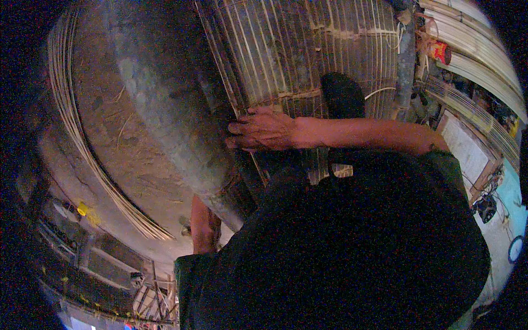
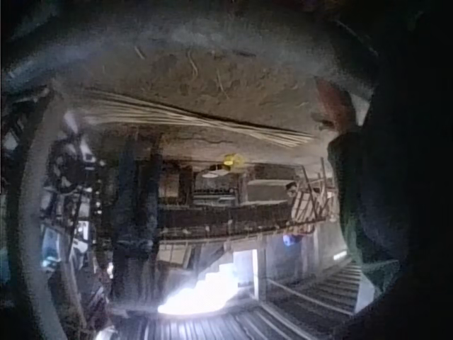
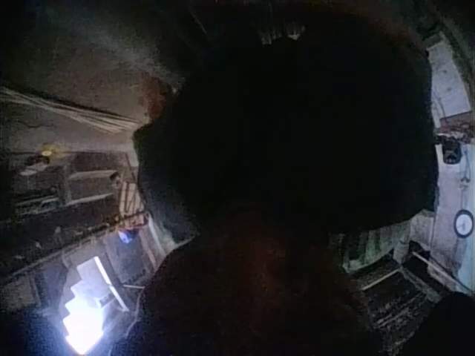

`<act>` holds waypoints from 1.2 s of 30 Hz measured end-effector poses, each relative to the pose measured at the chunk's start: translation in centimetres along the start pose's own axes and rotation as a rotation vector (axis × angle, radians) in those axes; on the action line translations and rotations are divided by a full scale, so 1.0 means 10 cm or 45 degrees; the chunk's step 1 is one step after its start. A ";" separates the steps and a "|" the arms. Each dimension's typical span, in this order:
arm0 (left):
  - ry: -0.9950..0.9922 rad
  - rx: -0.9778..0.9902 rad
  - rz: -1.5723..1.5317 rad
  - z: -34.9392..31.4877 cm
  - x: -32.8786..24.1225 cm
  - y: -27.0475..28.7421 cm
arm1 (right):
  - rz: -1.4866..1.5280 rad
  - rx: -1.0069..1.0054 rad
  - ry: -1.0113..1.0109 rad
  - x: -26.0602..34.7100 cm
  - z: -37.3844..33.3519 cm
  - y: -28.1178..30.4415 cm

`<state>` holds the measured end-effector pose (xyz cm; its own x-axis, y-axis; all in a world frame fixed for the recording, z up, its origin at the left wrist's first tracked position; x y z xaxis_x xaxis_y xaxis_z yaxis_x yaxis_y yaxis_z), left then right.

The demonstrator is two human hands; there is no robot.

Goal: The person weaves a mat by hand, using a knife to cut and insert thin strips of bamboo or reed into a frame. They repeatedly adjust the strips and press them into place.

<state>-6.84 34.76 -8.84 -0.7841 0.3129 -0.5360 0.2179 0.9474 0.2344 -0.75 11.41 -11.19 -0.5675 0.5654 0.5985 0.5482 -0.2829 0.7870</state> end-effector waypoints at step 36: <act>-0.314 -0.153 -0.207 0.92 -0.70 0.33 | 0.730 -0.366 -0.280 -0.35 0.33 0.96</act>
<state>4.68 36.27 -11.76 -0.6356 0.1783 -0.7511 0.0194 0.9763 0.2154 8.56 9.26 -6.26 -0.0808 0.4006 0.9127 0.5230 -0.7625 0.3809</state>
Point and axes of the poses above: each hand's wrist, its own z-axis towards the middle knuckle, its own y-axis out of the back of the hand, x = y × z, the point moved 10 cm from there along z, towards the middle knuckle, and after that the axes turned 3 degrees about -z, right-handed, at the moved point
